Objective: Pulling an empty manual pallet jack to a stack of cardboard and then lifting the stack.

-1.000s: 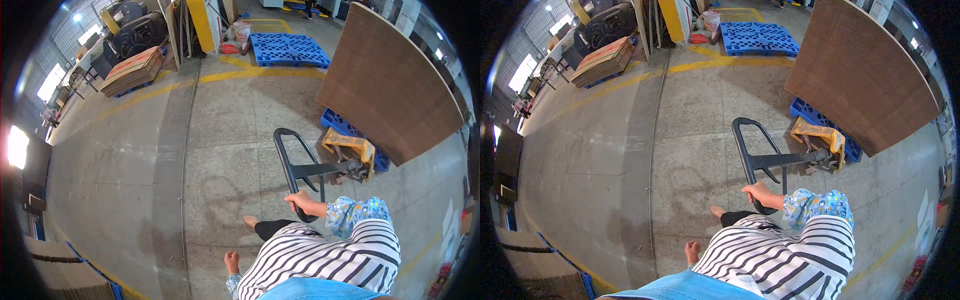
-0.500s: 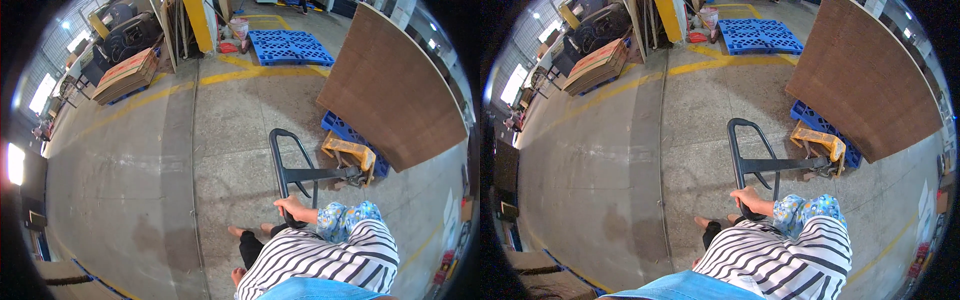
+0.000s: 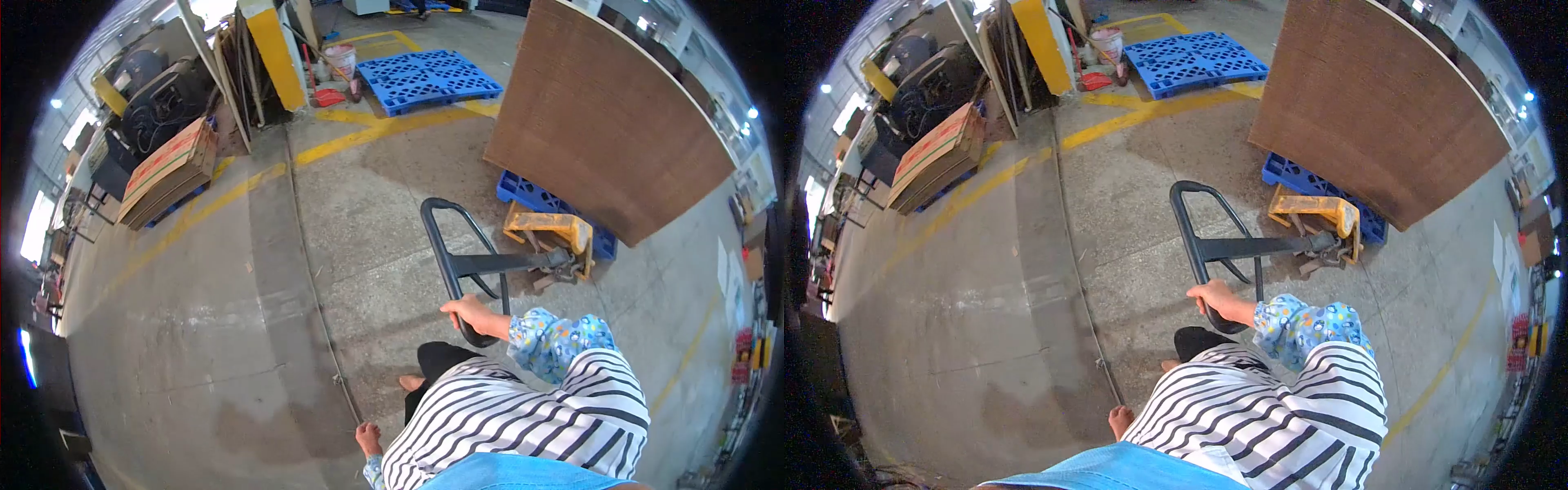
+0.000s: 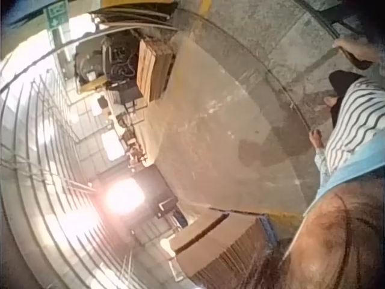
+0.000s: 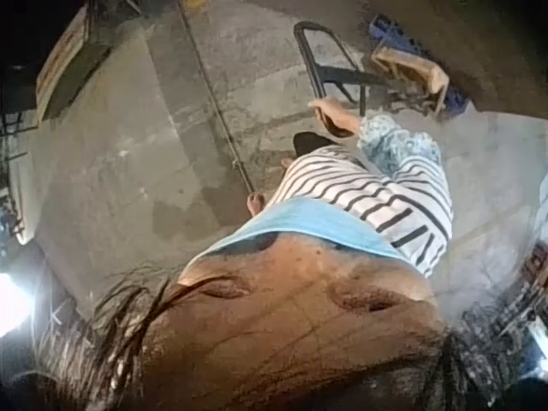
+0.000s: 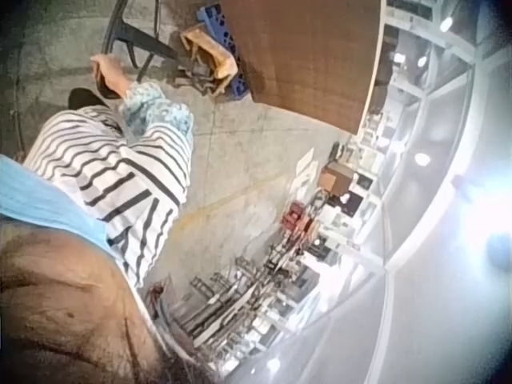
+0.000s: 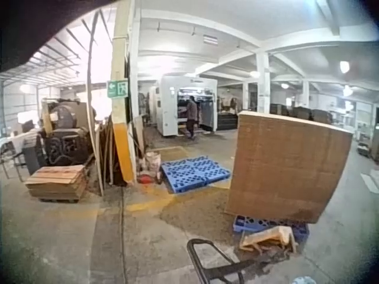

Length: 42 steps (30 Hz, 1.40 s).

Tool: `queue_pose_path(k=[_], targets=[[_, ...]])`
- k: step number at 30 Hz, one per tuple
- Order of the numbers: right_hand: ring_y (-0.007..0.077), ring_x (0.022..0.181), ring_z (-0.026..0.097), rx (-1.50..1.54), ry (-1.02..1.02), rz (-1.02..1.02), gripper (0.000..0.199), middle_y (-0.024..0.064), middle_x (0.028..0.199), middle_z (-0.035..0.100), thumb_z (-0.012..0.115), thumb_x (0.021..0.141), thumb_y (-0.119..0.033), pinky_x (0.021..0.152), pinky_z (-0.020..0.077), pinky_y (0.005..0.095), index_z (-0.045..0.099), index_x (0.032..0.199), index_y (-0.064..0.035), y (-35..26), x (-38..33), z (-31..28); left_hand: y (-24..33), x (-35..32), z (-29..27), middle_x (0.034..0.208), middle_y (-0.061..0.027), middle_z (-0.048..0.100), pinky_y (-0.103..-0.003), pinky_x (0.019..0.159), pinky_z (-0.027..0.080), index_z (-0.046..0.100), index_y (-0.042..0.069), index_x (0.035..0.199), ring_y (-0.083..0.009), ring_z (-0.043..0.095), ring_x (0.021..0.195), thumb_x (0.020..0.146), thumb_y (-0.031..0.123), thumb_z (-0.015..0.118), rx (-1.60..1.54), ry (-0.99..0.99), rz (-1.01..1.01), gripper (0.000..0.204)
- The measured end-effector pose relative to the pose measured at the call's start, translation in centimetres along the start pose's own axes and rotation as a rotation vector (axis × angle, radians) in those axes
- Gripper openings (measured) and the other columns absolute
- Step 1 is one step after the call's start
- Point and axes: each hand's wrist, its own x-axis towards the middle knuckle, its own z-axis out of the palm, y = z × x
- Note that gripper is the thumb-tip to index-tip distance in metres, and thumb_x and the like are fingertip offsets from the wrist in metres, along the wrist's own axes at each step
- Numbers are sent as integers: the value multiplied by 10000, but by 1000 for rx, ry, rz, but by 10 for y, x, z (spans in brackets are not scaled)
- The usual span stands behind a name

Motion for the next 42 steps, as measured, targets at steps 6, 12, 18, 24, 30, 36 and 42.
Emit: queue_pose_path(k=[6,12,18,24,30,36,42], targets=[[158,416,510,59,32,30,316,69,477,526,641,737,-231,449,377,283,544,504,-41,-2,15,34,37,33,2,731,-79,566,-246,466,428,502,-12,999,-124,527,565,842,101,548,48,-106,13,199],[163,415,526,95,66,15,280,65,486,528,643,733,-207,419,381,294,555,536,-29,-21,31,64,70,35,0,737,-94,586,-234,493,447,533,-33,975,-138,557,591,793,94,564,122,-139,68,224],[166,412,524,166,108,9,275,70,485,530,641,726,-189,417,378,294,551,525,-23,-66,48,92,118,45,-28,716,-94,589,-237,459,431,558,-43,946,-125,537,545,783,79,566,286,-95,55,204],[160,401,508,164,153,44,287,67,478,526,635,733,-190,415,375,287,553,518,-20,-106,55,109,187,65,-25,711,-89,584,-228,453,428,535,-34,957,-128,538,539,799,80,554,319,-56,-20,195],[167,390,517,178,170,30,308,75,473,525,644,731,-198,394,370,302,540,508,-12,-138,65,120,256,75,3,728,-105,580,-238,484,449,525,-34,963,-141,554,568,821,72,541,314,-176,54,179],[158,382,505,173,188,29,315,64,467,522,645,739,-205,395,365,291,546,506,-18,-174,66,129,300,88,-6,731,-103,588,-240,497,454,533,-43,968,-135,553,573,820,75,553,328,-167,-3,189],[154,376,496,121,238,44,320,65,460,527,642,745,-216,394,360,285,554,506,-21,-224,64,135,343,95,-27,713,-98,600,-243,505,464,545,-42,953,-133,563,577,817,74,556,273,-235,70,179]])
